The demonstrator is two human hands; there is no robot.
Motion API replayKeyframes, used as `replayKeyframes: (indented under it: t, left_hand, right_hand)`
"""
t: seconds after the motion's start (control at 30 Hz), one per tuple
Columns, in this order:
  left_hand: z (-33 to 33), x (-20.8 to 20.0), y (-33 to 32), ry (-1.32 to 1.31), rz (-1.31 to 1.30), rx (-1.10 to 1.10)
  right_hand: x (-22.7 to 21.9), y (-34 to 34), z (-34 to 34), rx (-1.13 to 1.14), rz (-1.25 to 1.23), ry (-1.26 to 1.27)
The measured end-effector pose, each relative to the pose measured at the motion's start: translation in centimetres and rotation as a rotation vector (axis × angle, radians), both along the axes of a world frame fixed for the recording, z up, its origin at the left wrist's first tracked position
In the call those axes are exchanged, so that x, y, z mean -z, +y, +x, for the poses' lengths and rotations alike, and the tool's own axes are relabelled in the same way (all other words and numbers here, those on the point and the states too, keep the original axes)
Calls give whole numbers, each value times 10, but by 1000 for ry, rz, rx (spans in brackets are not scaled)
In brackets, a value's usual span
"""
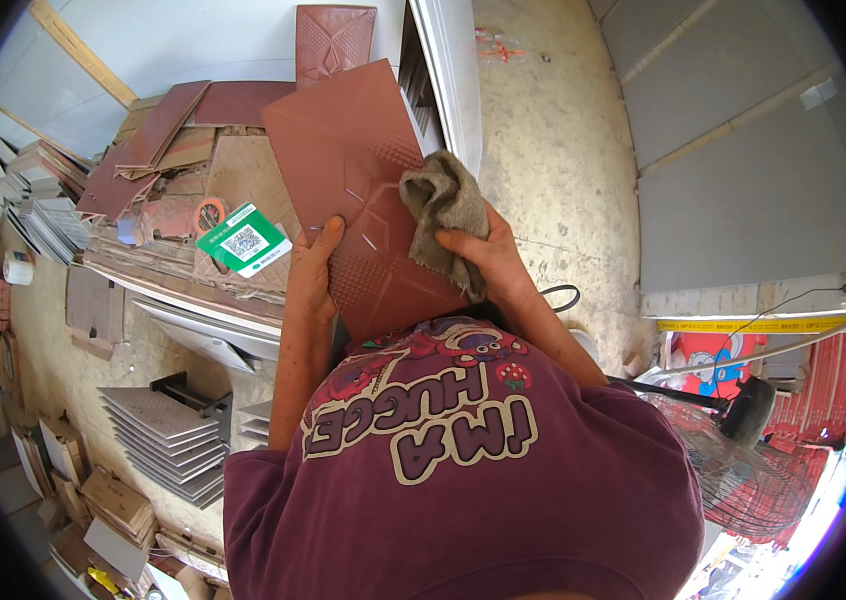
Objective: The person wipes dust and debris off several ceramic tiles using a dry cloth and stacks them on a workbench.
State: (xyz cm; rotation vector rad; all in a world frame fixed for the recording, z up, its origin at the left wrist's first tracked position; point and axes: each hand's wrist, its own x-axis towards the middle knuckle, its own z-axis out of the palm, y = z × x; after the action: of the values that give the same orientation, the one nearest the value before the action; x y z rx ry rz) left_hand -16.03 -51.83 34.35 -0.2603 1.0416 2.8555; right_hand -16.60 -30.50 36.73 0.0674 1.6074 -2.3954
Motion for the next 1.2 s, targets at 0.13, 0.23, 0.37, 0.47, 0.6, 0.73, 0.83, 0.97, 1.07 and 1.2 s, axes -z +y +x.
replayKeyframes:
  t: [0.13, 0.23, 0.37, 0.47, 0.6, 0.73, 0.83, 0.97, 1.07, 1.2]
  left_hand:
    - [3, 12, -4, 17, -46, 76]
    - [4, 12, 1, 28, -73, 130]
    - [6, 9, 6, 36, -70, 162]
    - [8, 10, 6, 43, -56, 145]
    - [7, 15, 2, 34, -64, 107]
    - [6, 20, -1, 7, -53, 35]
    - [4, 11, 0, 1, -32, -10]
    - [2, 9, 2, 15, -5, -53]
    - [2, 15, 1, 10, -8, -17]
    - [4, 10, 10, -1, 51, 55]
  right_hand:
    - [-16, 2, -24, 50, 37, 95]
    - [-29, 5, -48, 102, 70, 256]
    - [-48, 1, -64, 141, 323, 453]
    - [-47, -2, -60, 167, 691, 704]
    - [-40, -3, -44, 114, 863, 873]
    - [-39, 1, -25, 7, 963, 871]
    - [-45, 9, -19, -60, 987, 892]
    - [-58, 15, -16, -77, 973, 944]
    - [-73, 10, -16, -10, 962, 969]
    - [-79, -1, -30, 125, 1012, 1099]
